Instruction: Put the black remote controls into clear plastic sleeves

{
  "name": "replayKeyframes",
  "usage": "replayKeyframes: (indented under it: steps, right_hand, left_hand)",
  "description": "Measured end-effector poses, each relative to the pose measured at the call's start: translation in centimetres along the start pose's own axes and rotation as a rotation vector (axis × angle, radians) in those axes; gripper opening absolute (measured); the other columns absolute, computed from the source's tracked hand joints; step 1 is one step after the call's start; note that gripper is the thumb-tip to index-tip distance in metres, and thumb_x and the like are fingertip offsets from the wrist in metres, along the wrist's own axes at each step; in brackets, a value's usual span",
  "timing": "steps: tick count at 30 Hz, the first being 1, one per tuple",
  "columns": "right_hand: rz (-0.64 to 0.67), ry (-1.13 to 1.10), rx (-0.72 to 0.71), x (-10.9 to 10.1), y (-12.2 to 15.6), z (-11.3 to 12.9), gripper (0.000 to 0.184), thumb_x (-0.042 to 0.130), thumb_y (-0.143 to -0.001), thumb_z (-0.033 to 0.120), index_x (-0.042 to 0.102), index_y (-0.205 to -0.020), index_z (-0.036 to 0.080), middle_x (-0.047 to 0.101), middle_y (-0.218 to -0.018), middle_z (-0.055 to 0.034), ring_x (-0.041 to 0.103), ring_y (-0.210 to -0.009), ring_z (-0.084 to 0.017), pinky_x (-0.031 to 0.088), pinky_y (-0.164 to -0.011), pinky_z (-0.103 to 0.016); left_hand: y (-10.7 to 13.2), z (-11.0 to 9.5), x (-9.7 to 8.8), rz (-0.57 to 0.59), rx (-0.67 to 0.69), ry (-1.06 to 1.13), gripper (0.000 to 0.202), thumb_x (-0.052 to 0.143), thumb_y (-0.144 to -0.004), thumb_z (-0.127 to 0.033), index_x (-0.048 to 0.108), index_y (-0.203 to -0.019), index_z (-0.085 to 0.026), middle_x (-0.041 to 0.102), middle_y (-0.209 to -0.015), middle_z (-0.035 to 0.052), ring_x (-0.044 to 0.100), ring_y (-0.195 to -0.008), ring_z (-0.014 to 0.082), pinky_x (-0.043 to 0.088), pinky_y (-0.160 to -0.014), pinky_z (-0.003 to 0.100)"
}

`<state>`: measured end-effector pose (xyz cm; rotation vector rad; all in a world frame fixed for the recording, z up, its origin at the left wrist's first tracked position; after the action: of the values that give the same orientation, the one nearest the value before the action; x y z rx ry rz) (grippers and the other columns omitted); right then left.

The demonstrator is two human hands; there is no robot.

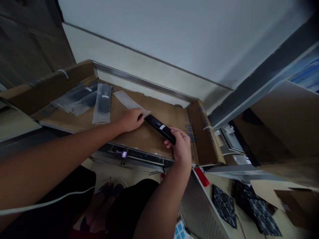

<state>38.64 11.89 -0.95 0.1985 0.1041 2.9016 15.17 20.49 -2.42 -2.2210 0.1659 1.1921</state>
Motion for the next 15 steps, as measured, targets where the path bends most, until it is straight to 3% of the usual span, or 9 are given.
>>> replayKeyframes:
  steps: [8,15]
  right_hand:
    - [0.005,0.004,-0.015,0.12,0.02,-0.04,0.038,0.072,-0.069,0.039,0.073,-0.096,0.011,0.069,-0.069,-0.0028,0.061,-0.041,-0.014,0.042,-0.031,-0.019]
    - [-0.036,-0.029,-0.029,-0.04,0.04,0.08,0.038,0.072,-0.070,0.039,0.072,-0.096,0.012,0.069,-0.070,-0.0030,0.061,-0.042,-0.014,0.042,-0.032,-0.019]
  left_hand:
    - [-0.16,-0.18,0.11,0.045,-0.036,-0.030,0.011,0.054,-0.088,-0.023,0.057,-0.077,-0.022,0.066,-0.079,0.0035,0.058,-0.073,0.0192,0.040,-0.068,0.033]
    - [-0.82,-0.48,0.13,0.049,-0.095,-0.060,0.020,0.052,-0.092,-0.029,0.056,-0.073,-0.022,0.063,-0.074,0.0033,0.054,-0.067,0.0191,0.032,-0.063,0.034]
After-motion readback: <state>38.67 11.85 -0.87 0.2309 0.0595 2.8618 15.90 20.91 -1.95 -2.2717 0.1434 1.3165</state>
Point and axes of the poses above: each hand's wrist, its own y-axis away from the middle knuckle, its own x-axis out of the palm, z = x × y, the point moved 2 cm from there along -y, towards the middle knuckle
